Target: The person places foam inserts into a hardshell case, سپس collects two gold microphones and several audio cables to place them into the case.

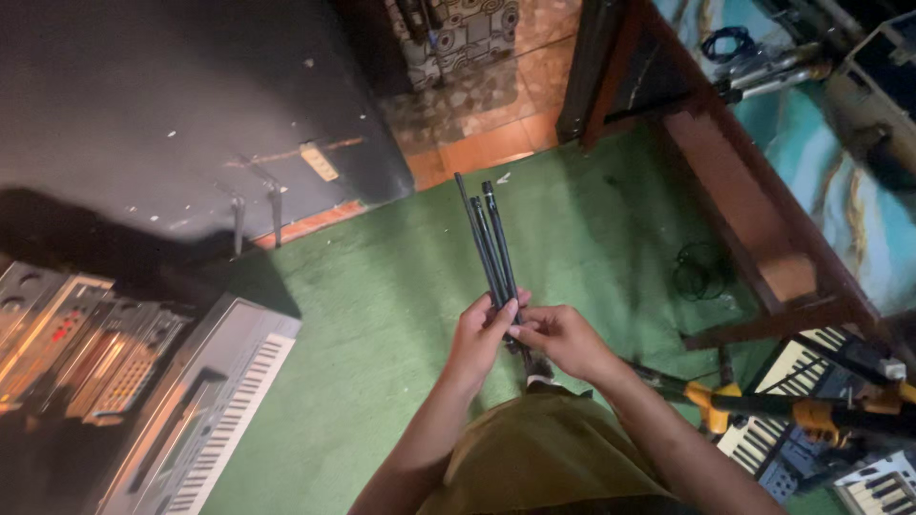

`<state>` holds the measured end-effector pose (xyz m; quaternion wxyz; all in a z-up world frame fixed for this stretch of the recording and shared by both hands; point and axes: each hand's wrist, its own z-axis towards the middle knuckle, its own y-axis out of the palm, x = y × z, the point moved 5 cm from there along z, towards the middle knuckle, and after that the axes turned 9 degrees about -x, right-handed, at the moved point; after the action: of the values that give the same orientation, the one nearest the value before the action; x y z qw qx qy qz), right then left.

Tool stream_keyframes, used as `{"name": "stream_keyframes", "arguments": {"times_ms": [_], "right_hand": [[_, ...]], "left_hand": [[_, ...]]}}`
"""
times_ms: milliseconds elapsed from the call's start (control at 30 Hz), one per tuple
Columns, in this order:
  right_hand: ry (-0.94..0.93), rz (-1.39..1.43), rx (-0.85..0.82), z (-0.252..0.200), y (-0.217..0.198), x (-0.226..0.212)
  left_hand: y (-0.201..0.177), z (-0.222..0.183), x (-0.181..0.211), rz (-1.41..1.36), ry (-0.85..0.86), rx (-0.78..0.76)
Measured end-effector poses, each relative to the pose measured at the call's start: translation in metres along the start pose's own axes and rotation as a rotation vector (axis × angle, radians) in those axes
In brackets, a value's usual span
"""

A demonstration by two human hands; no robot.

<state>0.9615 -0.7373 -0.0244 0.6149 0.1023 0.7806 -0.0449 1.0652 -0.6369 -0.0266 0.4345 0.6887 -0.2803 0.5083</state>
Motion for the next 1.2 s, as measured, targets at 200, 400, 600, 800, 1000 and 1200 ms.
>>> {"name": "stream_keyframes", "arguments": {"times_ms": [200,400,600,800,1000,1200], "right_hand": [[0.026,-0.183,0.029,0.032,-0.056,-0.003],[0.115,0.025,0.089,0.065,-0.093,0.011],[0.095,0.014,0.221,0.099,-0.139,0.002],[0.101,0.126,0.377,0.155,-0.180,-0.012],[0.068,0.206,0.509,0.216,-0.197,-0.044],[-0.019,0.264,0.590,0.263,-0.213,-0.060]], "left_hand": [[0.009,0.061,0.002,-0.014,-0.026,-0.036],[0.011,0.124,0.003,-0.012,-0.092,-0.126],[0.010,0.208,-0.001,-0.032,-0.118,-0.293],[-0.005,0.301,0.002,0.025,-0.194,-0.468],[-0.030,0.380,0.036,-0.023,-0.262,-0.625],[-0.044,0.437,0.050,0.039,-0.288,-0.734]]}}
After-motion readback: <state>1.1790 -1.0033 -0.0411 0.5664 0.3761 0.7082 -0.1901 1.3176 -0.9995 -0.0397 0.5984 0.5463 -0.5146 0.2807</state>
